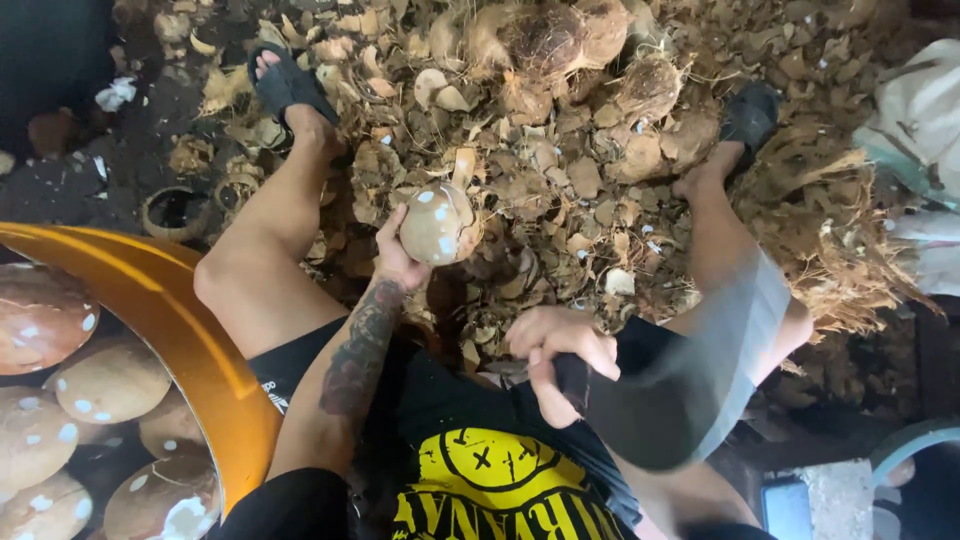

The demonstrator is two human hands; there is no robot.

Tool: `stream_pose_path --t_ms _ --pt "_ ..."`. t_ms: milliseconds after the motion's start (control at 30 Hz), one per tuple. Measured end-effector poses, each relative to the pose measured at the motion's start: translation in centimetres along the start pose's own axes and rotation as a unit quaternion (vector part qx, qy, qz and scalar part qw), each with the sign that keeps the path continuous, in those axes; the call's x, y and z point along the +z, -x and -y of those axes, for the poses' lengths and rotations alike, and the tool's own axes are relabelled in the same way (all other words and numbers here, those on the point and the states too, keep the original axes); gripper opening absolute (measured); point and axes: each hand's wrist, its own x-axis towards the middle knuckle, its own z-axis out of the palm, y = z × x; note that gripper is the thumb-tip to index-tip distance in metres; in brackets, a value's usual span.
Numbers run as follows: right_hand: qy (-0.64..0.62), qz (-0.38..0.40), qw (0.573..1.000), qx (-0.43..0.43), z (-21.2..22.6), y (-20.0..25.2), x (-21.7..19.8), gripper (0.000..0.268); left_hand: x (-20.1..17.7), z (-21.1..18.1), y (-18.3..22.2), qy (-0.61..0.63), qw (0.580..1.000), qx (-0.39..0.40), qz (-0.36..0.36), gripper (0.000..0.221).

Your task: A person sits on the ground and uses a knife to scrape and clean the outer shells of coconuts, occasionally pouring liquid into a bucket.

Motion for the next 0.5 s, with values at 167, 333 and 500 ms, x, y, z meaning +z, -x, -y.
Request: stream_pose_path --t_ms 167,333,500 --pt "0.274 0.203 0.791 0.508 -9.2 7.6 -1.7 0.039 0.6 -0.9 0.9 -0.027 0.993 -0.017 0.111 0.064" --pt "0.213 0.178 0.846 0.455 -3.4 6.3 -1.6 0.014 0.0 -0.7 1.3 -0.048 0.986 -0.062 0.144 0.075" --pt "0.125 0.141 0.850 0.492 -4.9 5.8 0.0 0.008 2.0 0.0 1.5 -0.027 0.996 -0.032 0.084 0.060"
